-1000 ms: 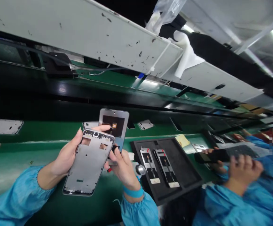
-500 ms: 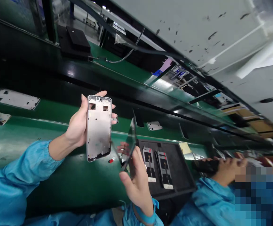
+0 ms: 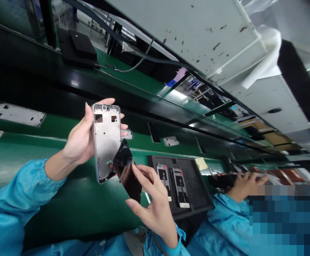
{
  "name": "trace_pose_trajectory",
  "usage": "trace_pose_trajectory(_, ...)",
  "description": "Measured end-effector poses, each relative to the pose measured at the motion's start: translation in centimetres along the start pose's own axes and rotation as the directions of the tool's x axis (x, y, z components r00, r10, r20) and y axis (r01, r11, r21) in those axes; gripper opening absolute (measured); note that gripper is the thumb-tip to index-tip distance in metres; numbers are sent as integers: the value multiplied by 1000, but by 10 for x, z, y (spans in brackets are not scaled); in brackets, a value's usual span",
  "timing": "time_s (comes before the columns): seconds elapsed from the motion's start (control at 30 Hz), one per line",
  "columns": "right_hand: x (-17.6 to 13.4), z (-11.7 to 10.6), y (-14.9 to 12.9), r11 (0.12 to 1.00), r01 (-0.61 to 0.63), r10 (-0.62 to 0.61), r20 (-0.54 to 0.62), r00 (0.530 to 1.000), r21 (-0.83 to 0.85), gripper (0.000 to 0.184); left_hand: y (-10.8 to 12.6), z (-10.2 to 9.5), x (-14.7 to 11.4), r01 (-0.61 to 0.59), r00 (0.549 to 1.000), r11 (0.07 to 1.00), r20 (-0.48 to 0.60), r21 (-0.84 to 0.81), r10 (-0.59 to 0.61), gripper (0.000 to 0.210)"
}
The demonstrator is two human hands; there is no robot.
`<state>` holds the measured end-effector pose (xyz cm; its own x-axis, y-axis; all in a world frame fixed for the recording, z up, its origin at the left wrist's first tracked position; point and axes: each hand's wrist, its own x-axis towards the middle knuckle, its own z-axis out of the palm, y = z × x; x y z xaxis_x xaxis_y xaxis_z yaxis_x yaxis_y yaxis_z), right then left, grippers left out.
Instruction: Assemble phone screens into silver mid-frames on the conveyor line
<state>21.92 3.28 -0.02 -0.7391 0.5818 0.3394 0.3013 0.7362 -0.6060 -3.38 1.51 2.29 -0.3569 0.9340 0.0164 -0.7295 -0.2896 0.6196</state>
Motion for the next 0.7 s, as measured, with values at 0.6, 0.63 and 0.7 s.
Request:
trace_pose_trajectory(0.6, 21, 82, 11, 818, -129, 268, -172, 948, 561, 85, -8, -11, 4, -272, 949, 819, 283, 505, 141, 31)
trace_pose_trajectory(0.63, 23, 83, 12, 818, -119, 257, -171, 951, 563, 84, -9, -11, 3, -276, 952, 804, 268, 526, 151, 31)
trace_pose_trajectory(0.7, 29, 86, 14, 827, -105, 241, -179, 954, 552, 84, -11, -12, 1, -312, 946, 772, 256, 554, 198, 31)
